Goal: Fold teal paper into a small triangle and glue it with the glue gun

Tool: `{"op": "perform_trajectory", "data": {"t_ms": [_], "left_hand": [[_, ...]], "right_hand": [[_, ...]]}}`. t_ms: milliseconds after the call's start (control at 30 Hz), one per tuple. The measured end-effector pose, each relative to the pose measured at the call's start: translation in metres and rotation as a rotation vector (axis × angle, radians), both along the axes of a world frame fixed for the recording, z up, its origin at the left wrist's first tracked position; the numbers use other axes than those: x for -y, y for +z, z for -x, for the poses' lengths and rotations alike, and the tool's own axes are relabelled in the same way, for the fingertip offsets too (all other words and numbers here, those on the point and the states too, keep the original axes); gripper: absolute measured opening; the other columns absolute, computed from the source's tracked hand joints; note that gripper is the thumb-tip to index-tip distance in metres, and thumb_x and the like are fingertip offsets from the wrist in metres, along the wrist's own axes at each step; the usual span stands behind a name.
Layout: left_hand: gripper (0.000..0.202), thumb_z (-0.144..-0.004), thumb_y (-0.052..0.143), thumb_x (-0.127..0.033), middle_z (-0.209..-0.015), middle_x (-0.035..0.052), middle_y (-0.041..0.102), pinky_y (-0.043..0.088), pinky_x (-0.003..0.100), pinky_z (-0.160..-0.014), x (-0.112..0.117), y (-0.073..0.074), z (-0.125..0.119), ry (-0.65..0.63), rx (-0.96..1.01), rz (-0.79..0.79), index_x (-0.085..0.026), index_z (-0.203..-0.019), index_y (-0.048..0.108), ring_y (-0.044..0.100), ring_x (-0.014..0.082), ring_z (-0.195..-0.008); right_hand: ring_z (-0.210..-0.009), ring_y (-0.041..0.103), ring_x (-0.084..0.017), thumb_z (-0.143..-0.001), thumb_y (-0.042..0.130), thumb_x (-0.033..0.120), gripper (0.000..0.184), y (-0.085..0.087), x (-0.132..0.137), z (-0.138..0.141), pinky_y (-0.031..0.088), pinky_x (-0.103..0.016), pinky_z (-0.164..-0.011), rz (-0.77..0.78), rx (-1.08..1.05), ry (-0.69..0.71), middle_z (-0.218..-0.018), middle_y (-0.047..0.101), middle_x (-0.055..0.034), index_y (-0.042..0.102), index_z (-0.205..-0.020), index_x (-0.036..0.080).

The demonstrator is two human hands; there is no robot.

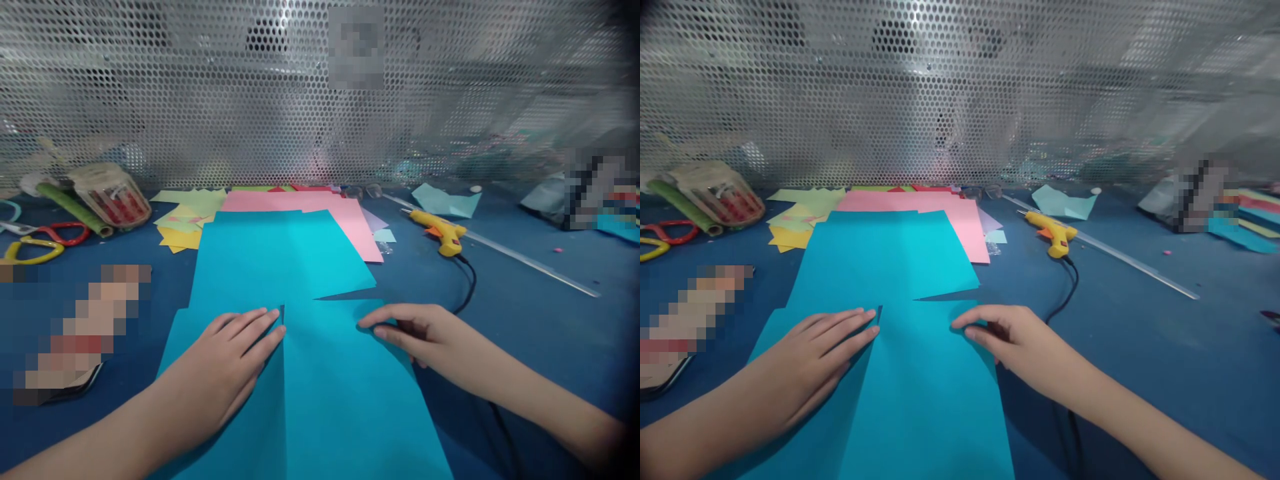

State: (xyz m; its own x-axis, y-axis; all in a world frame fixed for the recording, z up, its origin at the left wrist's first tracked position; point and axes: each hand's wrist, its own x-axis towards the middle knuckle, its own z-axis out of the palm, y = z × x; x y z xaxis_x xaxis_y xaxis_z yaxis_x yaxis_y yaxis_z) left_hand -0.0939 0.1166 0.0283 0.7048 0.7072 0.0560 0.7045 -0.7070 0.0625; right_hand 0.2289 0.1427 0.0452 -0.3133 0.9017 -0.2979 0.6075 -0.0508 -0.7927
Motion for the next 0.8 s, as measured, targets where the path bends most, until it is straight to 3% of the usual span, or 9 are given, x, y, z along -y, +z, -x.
{"op": "perform_trajectory", "data": {"t_ms": [133,233,300,367,533,633,733,800], "left_hand": [[0.05,-0.102,0.032,-0.021,-0.158,0.0012,0.032,0.044,0.051,-0.105,0.0,0.014,0.003,-0.033,-0.049,0.055,-0.033,-0.151,0.034,0.041,0.029,-0.139],[0.059,-0.1,0.042,-0.052,-0.16,0.0032,0.021,0.04,0.063,-0.106,0.0,0.028,0.006,-0.042,-0.105,0.194,-0.037,-0.153,0.022,0.034,0.0369,-0.142],[0.079,-0.089,0.046,-0.072,-0.161,0.0055,0.014,0.034,0.072,-0.104,0.0,0.036,0.006,-0.033,-0.12,0.286,-0.038,-0.153,0.016,0.026,0.043,-0.143],[0.091,-0.078,0.051,-0.081,-0.161,0.0056,0.013,0.032,0.075,-0.102,-0.001,0.041,0.007,-0.032,-0.107,0.335,-0.041,-0.152,0.017,0.023,0.0466,-0.142],[0.094,-0.068,0.066,-0.079,-0.162,0.0026,0.014,0.036,0.076,-0.098,-0.001,0.046,0.013,-0.07,-0.096,0.345,-0.052,-0.147,0.021,0.025,0.0487,-0.14],[0.087,-0.075,0.066,-0.073,-0.162,-0.0005,0.018,0.038,0.077,-0.096,-0.006,0.046,0.022,-0.039,-0.141,0.309,-0.057,-0.147,0.02,0.03,0.048,-0.139],[0.066,-0.093,0.049,-0.061,-0.163,-0.0035,0.019,0.036,0.073,-0.102,-0.015,0.047,0.041,0.158,-0.03,0.105,-0.056,-0.149,0.015,0.033,0.0419,-0.141],[0.069,-0.095,0.041,-0.062,-0.163,0.0007,0.02,0.032,0.07,-0.107,-0.02,0.047,0.062,0.374,0.086,-0.003,-0.046,-0.153,0.006,0.032,0.0411,-0.142]], "right_hand": [[-0.046,0.035,-0.011,-0.089,0.055,0.049,0.033,0.0,-0.002,-0.002,0.039,-0.022,-0.042,0.006,0.016,0.045,-0.052,0.035,0.0054,0.073,-0.106,0.026],[-0.045,0.036,-0.011,-0.091,0.054,0.048,0.033,-0.001,-0.004,-0.004,0.04,-0.021,-0.041,-0.02,0.008,0.059,-0.052,0.036,0.0051,0.073,-0.105,0.025],[-0.046,0.037,-0.011,-0.092,0.053,0.046,0.031,-0.002,-0.003,-0.005,0.041,-0.021,-0.042,-0.018,0.014,0.062,-0.053,0.037,0.0047,0.073,-0.106,0.026],[-0.047,0.039,-0.011,-0.093,0.052,0.045,0.031,-0.002,-0.002,-0.006,0.042,-0.021,-0.043,-0.011,0.028,0.063,-0.054,0.039,0.0043,0.072,-0.108,0.026],[-0.047,0.038,-0.011,-0.093,0.052,0.046,0.031,-0.002,-0.002,-0.007,0.042,-0.021,-0.043,-0.018,0.048,0.069,-0.055,0.043,0.0035,0.072,-0.107,0.027],[-0.045,0.036,-0.011,-0.092,0.052,0.046,0.031,-0.002,-0.002,-0.005,0.038,-0.021,-0.041,-0.05,0.036,0.051,-0.054,0.044,0.0034,0.073,-0.104,0.026],[-0.046,0.038,-0.011,-0.093,0.05,0.042,0.03,-0.002,-0.001,-0.004,0.036,-0.022,-0.041,-0.117,0.038,0.055,-0.057,0.051,0.001,0.074,-0.101,0.025],[-0.047,0.041,-0.011,-0.093,0.048,0.04,0.031,-0.001,0.0,-0.004,0.037,-0.023,-0.043,-0.16,0.045,0.084,-0.066,0.06,-0.0019,0.074,-0.099,0.025]]}}
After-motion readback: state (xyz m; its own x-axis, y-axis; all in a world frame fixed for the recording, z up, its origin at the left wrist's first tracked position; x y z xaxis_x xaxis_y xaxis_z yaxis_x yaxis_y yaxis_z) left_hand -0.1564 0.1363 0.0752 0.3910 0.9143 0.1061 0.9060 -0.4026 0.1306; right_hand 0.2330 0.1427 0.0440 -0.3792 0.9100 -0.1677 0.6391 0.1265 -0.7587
